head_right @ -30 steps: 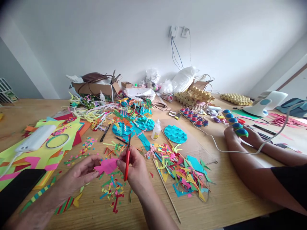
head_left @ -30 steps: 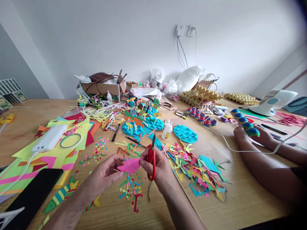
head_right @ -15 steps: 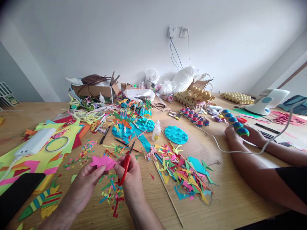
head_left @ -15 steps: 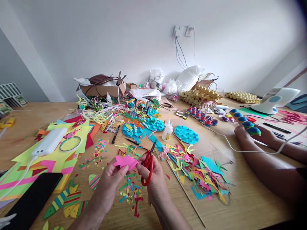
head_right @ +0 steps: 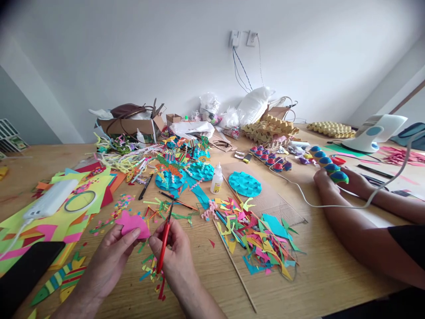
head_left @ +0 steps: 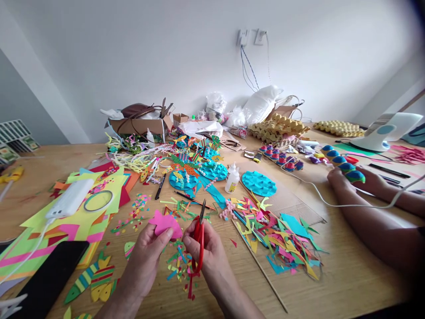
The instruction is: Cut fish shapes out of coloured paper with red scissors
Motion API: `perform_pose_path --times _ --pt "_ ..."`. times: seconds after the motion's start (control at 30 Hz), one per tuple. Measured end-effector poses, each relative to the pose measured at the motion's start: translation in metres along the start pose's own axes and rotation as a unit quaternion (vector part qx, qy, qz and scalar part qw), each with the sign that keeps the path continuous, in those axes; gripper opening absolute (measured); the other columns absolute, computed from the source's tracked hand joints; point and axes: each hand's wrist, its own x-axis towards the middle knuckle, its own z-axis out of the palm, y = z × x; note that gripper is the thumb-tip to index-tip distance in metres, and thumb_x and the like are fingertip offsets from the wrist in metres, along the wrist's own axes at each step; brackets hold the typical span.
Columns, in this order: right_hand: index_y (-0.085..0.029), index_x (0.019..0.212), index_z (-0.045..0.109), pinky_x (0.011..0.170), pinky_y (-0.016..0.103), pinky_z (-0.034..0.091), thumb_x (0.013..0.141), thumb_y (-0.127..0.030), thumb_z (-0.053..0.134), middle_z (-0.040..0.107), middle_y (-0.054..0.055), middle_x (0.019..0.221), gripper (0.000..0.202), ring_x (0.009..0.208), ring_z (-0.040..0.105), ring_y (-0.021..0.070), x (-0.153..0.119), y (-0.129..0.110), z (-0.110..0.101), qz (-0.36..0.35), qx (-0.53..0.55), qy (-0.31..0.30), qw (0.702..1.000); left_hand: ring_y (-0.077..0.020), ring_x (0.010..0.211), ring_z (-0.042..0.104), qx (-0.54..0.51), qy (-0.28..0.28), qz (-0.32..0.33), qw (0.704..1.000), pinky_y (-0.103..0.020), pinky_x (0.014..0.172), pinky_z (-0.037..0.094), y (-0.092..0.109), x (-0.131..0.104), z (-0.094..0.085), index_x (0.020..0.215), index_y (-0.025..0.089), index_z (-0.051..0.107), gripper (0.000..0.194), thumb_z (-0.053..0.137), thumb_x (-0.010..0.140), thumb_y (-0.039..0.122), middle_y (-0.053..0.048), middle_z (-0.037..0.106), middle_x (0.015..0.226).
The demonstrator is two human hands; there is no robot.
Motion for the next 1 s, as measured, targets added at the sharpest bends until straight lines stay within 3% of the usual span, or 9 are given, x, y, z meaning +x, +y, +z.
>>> perform_pose_path --times 0.13,0.27,0.43,0.73,1.0 --pt "-0.018 0.062 0.042 0.049 0.021 0.03 0.076 -0.033 0.049 0.039 -0.004 0.055 0.022 0.053 0.037 0.0101 -0.009 0.004 -0.007 -0.006 -0.145 -0.032 0.989 -0.0104 0.062 0.055 -0.056 -0.012 -0.034 0.998 -0.021 0.064 0.047 0.012 -0.005 -0.001 0.065 0.019 0.065 0.01 0.073 0.06 0.022 0.005 0.063 0.062" --pt "-0.019 0.059 0.039 0.046 0.02 0.026 0.08 -0.031 0.044 0.035 -0.005 0.053 0.024 0.05 0.034 0.009 -0.016 0.012 -0.009 -0.012 -0.211 -0.079 0.974 -0.0099 0.061 0.056 -0.08 -0.017 -0.067 0.994 -0.021 0.062 0.048 0.019 -0.011 0.004 0.062 0.019 0.065 0.014 0.076 0.054 0.02 0.005 0.064 0.06" --pt "-0.019 0.057 0.038 0.044 0.02 0.024 0.079 -0.028 0.042 0.033 -0.006 0.05 0.024 0.047 0.032 0.008 -0.02 0.01 -0.005 0.009 -0.209 -0.101 0.973 -0.009 0.058 0.055 -0.081 -0.016 -0.087 0.993 -0.018 0.059 0.047 0.019 -0.01 0.008 0.06 0.019 0.063 0.017 0.078 0.051 0.019 0.006 0.063 0.057" --pt "-0.019 0.055 0.038 0.041 0.018 0.027 0.08 -0.038 0.043 0.034 -0.006 0.048 0.031 0.043 0.034 0.0078 -0.019 0.011 -0.004 0.038 -0.177 -0.106 0.978 -0.0112 0.058 0.054 -0.001 -0.045 -0.077 0.996 -0.021 0.058 0.045 0.017 -0.009 0.008 0.061 0.018 0.061 0.015 0.073 0.056 0.025 0.004 0.062 0.058" --pt "-0.019 0.056 0.04 0.038 0.018 0.026 0.079 -0.044 0.046 0.034 -0.006 0.046 0.035 0.041 0.032 0.0071 -0.018 0.012 -0.006 0.052 -0.151 -0.1 0.982 -0.0115 0.058 0.053 -0.002 -0.051 -0.091 0.995 -0.022 0.058 0.044 0.015 -0.008 0.007 0.061 0.017 0.058 0.018 0.074 0.056 0.025 0.005 0.059 0.056"
